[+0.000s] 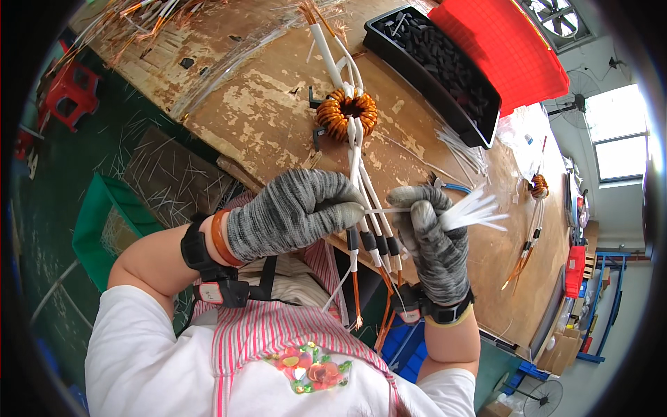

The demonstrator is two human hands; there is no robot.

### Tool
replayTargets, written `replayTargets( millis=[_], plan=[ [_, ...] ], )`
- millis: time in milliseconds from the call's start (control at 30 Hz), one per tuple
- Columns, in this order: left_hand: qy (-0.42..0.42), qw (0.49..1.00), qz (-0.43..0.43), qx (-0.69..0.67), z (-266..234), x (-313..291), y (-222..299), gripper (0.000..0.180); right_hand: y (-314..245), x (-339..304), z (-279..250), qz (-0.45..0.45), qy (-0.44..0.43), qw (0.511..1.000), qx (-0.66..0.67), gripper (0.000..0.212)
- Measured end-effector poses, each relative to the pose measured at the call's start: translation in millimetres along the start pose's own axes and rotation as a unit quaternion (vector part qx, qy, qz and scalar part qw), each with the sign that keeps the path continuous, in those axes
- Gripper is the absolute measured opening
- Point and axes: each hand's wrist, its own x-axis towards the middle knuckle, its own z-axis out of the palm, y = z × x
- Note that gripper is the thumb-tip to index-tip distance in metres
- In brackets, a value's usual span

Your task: Securing cables on a toroidal inductor using white plastic cable ties.

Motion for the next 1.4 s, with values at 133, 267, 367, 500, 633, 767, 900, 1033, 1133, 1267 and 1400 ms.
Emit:
replayTargets(
  millis=[133,267,367,500,633,767,900,1033,1133,1267,1400],
  plan=[
    [0.067,0.991,0.033,0.109,1,-3,-21,0.022,13,2,-7,0.062,0.031,0.996,-0.061,0.027],
    [0.012,0.982,-0.032,0.187,8,-11,-25,0.025,25,-5,-3,0.133,-0.017,0.991,-0.03,0.024],
    [-0.02,0.966,0.045,0.253,17,-11,-39,0.026,34,-3,6,0.166,-0.003,0.986,0.032,0.025],
    [-0.029,0.974,0.028,0.221,10,-11,-30,0.021,34,-5,-1,0.181,-0.029,0.978,0.096,0.024],
    [0.046,0.969,0.102,0.219,10,-15,-25,0.016,34,-8,-12,0.175,-0.052,0.979,0.095,0.028],
    [0.057,0.959,0.123,0.248,9,-20,-25,0.019,27,-3,-7,0.121,-0.045,0.99,0.065,0.031],
    [0.058,0.959,0.125,0.248,10,-20,-24,0.02,27,1,-1,0.024,-0.033,0.999,-0.021,0.022],
    [0.056,0.968,0.112,0.218,10,-21,-24,0.019,19,7,5,0.028,-0.041,0.998,-0.029,0.02],
    [0.051,0.97,0.092,0.219,10,-22,-22,0.019,13,9,7,0.103,-0.07,0.992,0.005,0.019],
    [0.08,0.963,0.138,0.217,12,-18,-23,0.014,27,8,3,0.036,-0.075,0.985,-0.149,0.013],
    [0.085,0.964,0.139,0.209,13,-18,-26,0.013,26,10,3,-0.088,-0.086,0.955,-0.271,0.013]
  ],
)
